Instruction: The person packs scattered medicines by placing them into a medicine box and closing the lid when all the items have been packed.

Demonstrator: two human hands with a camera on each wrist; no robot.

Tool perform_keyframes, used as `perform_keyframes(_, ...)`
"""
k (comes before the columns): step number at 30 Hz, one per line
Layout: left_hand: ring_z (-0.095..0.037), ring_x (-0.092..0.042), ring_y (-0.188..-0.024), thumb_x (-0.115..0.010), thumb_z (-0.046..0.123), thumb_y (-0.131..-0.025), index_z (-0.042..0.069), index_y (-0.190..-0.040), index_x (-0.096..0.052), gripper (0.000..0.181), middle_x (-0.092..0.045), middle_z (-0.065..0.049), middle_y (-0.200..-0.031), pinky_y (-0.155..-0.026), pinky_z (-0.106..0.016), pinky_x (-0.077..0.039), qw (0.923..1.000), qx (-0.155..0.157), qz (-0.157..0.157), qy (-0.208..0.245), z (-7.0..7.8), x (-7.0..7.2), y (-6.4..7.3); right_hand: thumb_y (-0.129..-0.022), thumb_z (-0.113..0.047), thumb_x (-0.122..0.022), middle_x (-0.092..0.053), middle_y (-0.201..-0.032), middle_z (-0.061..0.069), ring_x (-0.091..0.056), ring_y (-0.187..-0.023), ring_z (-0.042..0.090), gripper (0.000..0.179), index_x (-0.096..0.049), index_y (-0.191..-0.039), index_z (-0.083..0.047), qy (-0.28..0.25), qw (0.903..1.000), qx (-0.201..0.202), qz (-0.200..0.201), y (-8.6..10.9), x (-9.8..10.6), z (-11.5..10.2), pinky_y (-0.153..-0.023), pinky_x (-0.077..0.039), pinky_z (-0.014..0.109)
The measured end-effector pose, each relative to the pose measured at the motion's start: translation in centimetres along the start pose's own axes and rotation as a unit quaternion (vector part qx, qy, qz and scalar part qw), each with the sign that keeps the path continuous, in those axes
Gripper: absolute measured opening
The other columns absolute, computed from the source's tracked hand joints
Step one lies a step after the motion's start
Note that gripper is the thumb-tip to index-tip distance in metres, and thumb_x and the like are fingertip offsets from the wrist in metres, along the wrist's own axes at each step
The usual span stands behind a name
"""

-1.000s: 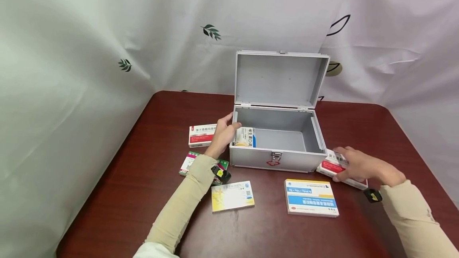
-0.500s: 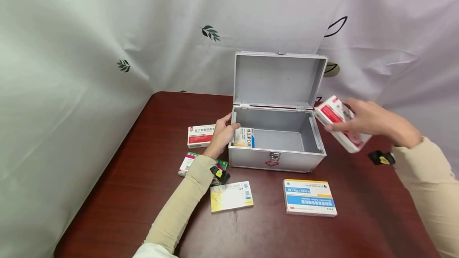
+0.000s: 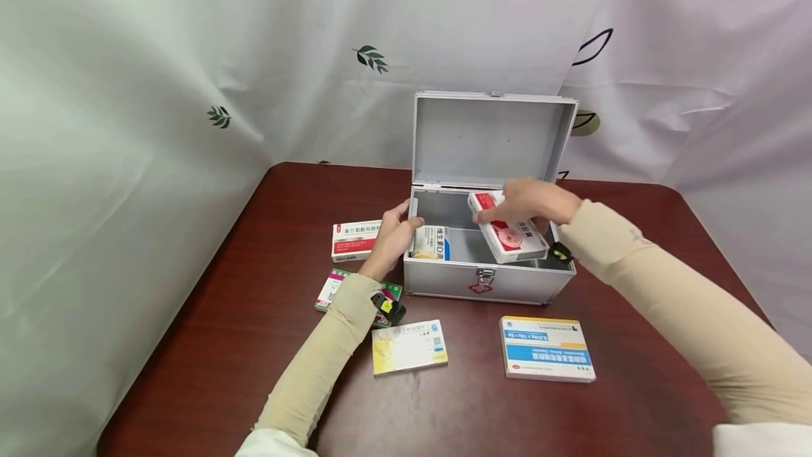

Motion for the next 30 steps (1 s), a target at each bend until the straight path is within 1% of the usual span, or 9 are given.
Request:
perform_keyframes(3, -0.027, -0.051, -0.114, -0.05, 0.001, -0.084, 0.001, -0.137, -0.04, 0.054, -0.053, -0.016, -0.127, -0.097, -0.033, -0.041, 1.0, 0.005, 0.0, -0.005, -0.1, 0.1, 0.0, -0.075, -0.068, -0.055, -0.06, -0.08, 0.009, -0.063, -0.062, 0.022, 0.06, -0.053, -0.08, -0.008, 0.018, 0.9986, -0.013, -0.049, -1.5, -1.5, -0.6, -0.055, -0.052, 0.033)
perform_keyframes(5, -0.028, -0.051, -0.114, -0.051, 0.001, -0.084, 0.001, -0.137, -0.04, 0.054, -0.052, -0.016, -0.127, -0.097, -0.033, -0.041, 1.0, 0.007, 0.001, -0.005, -0.2, 0.1, 0.0, -0.076, -0.068, -0.054, -0.061, -0.084, 0.01, -0.064, -0.064, 0.024, 0.062, -0.054, -0.082, -0.007, 0.027, 0.997, -0.019, -0.071, -2.5, -2.3, -0.9, -0.058, -0.053, 0.034)
perform_keyframes(6, -0.027, -0.051, -0.115, -0.051, 0.001, -0.085, 0.001, -0.137, -0.039, 0.054, -0.052, -0.016, -0.129, -0.098, -0.033, -0.04, 0.9999, 0.009, 0.002, -0.006, -0.2, 0.1, -0.1, -0.076, -0.067, -0.054, -0.061, -0.086, 0.011, -0.065, -0.065, 0.025, 0.063, -0.055, -0.086, -0.005, 0.02, 0.9963, -0.024, -0.08, -3.0, -2.8, -1.0, -0.06, -0.054, 0.035)
perform_keyframes(10, -0.025, -0.051, -0.114, -0.05, 0.002, -0.086, 0.0, -0.138, -0.037, 0.054, -0.052, -0.015, -0.129, -0.098, -0.033, -0.04, 0.9999, 0.013, 0.0, -0.009, -0.3, 0.2, -0.1, -0.078, -0.064, -0.055, -0.061, -0.091, 0.012, -0.063, -0.072, 0.024, 0.068, -0.056, -0.103, -0.001, 0.03, 0.9953, -0.028, -0.088, -4.7, -4.4, -1.8, -0.059, -0.053, 0.033)
perform_keyframes(15, -0.025, -0.051, -0.114, -0.05, 0.001, -0.086, 0.0, -0.139, -0.036, 0.055, -0.051, -0.016, -0.13, -0.098, -0.033, -0.039, 0.9997, 0.021, -0.011, -0.003, -0.1, 0.2, 0.0, -0.08, -0.062, -0.053, -0.06, -0.098, 0.013, -0.06, -0.08, 0.024, 0.07, -0.057, -0.112, 0.0, 0.065, 0.9935, -0.019, -0.092, -5.9, -6.0, -3.0, -0.06, -0.051, 0.032)
perform_keyframes(19, -0.028, -0.05, -0.115, -0.051, -0.001, -0.086, -0.002, -0.139, -0.034, 0.055, -0.049, -0.019, -0.131, -0.099, -0.035, -0.038, 0.9994, 0.028, -0.018, -0.002, 0.0, 0.2, 0.0, -0.082, -0.061, -0.053, -0.057, -0.103, 0.014, -0.059, -0.083, 0.024, 0.071, -0.054, -0.118, 0.001, 0.054, 0.9936, -0.017, -0.098, -6.2, -6.6, -3.5, -0.061, -0.052, 0.033)
perform_keyframes(23, -0.028, -0.05, -0.114, -0.052, 0.0, -0.086, -0.002, -0.139, -0.034, 0.056, -0.049, -0.019, -0.131, -0.098, -0.036, -0.039, 0.9995, 0.029, -0.009, -0.011, 0.0, 0.4, -0.1, -0.082, -0.058, -0.055, -0.057, -0.098, 0.014, -0.062, -0.077, 0.024, 0.066, -0.055, -0.112, 0.0, 0.009, 0.9929, -0.024, -0.116, -6.3, -7.1, -3.6, -0.061, -0.054, 0.035)
perform_keyframes(27, -0.025, -0.05, -0.113, -0.052, 0.002, -0.086, 0.002, -0.139, -0.036, 0.056, -0.05, -0.016, -0.131, -0.099, -0.034, -0.038, 0.9995, 0.026, 0.001, -0.015, -0.1, 0.5, -0.1, -0.083, -0.053, -0.058, -0.06, -0.092, 0.014, -0.065, -0.073, 0.025, 0.057, -0.056, -0.101, 0.001, -0.017, 0.9891, -0.016, -0.145, -6.2, -7.7, -3.7, -0.065, -0.055, 0.037)
perform_keyframes(30, -0.023, -0.051, -0.113, -0.052, 0.003, -0.086, 0.002, -0.139, -0.036, 0.056, -0.05, -0.015, -0.131, -0.1, -0.033, -0.037, 0.9995, 0.025, 0.009, -0.018, -0.2, 0.4, 0.0, -0.084, -0.05, -0.058, -0.062, -0.089, 0.013, -0.067, -0.071, 0.025, 0.052, -0.057, -0.096, 0.001, 0.006, 0.9872, 0.007, -0.159, -6.2, -8.0, -3.7, -0.066, -0.054, 0.035)
Point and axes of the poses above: each hand's wrist, its own y-axis away from the middle knuckle, its own x-axis out of the back of the hand, z = x × y, the point moved 7 cm from there along -y, towards the middle knuckle
